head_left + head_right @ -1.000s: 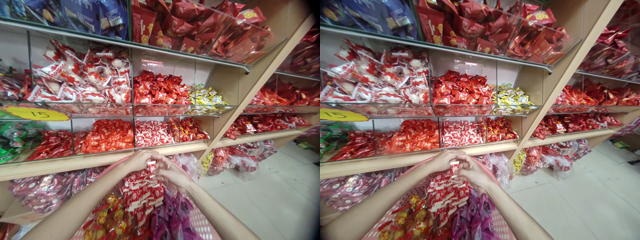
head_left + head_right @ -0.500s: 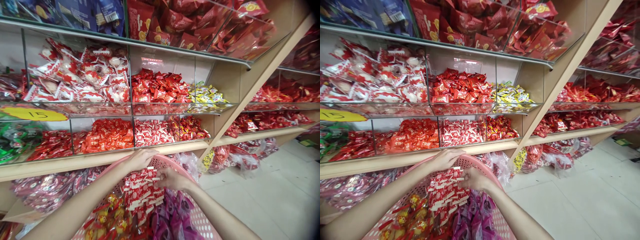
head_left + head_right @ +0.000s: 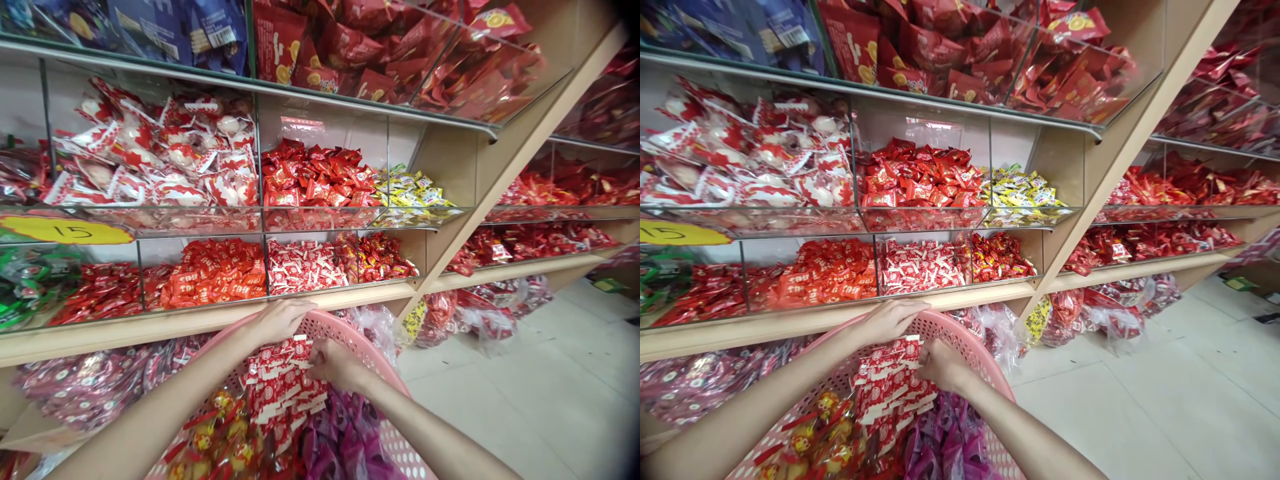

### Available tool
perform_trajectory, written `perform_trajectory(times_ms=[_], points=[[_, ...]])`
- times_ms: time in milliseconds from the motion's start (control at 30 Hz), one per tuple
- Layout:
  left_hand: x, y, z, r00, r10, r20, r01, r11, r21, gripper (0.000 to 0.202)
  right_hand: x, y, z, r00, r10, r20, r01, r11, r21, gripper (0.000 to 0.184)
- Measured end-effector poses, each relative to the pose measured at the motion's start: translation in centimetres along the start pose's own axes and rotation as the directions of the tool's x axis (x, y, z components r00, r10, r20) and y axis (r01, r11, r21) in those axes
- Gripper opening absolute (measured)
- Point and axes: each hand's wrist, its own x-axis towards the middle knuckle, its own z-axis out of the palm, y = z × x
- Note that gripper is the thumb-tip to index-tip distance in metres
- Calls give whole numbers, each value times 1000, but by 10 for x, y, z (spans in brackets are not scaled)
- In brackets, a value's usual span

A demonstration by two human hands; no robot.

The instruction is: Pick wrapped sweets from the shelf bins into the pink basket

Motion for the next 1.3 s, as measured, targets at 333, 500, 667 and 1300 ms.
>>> perform_trajectory(times_ms=[333,500,667,1300], points=[[-1,2,-1,999,-29,-29,28,999,-43,42,-3,-8,-14,989,-91,-117,89,996,-19,26],[-1,2,-1,999,-32,-34,30,998,-54,44,3,-33,-68,927,-240,-287,220,970,-98,28],[-1,-2,3,998,-4,-62,0,998,-60,45,33,-51,-122,891,-262,-371,21,839,-543,12],[-1,2,-2,1000,-14,-23,13,1000,-17,44,47,-57,-140,887,-175,-427,-210,672,-711,23]])
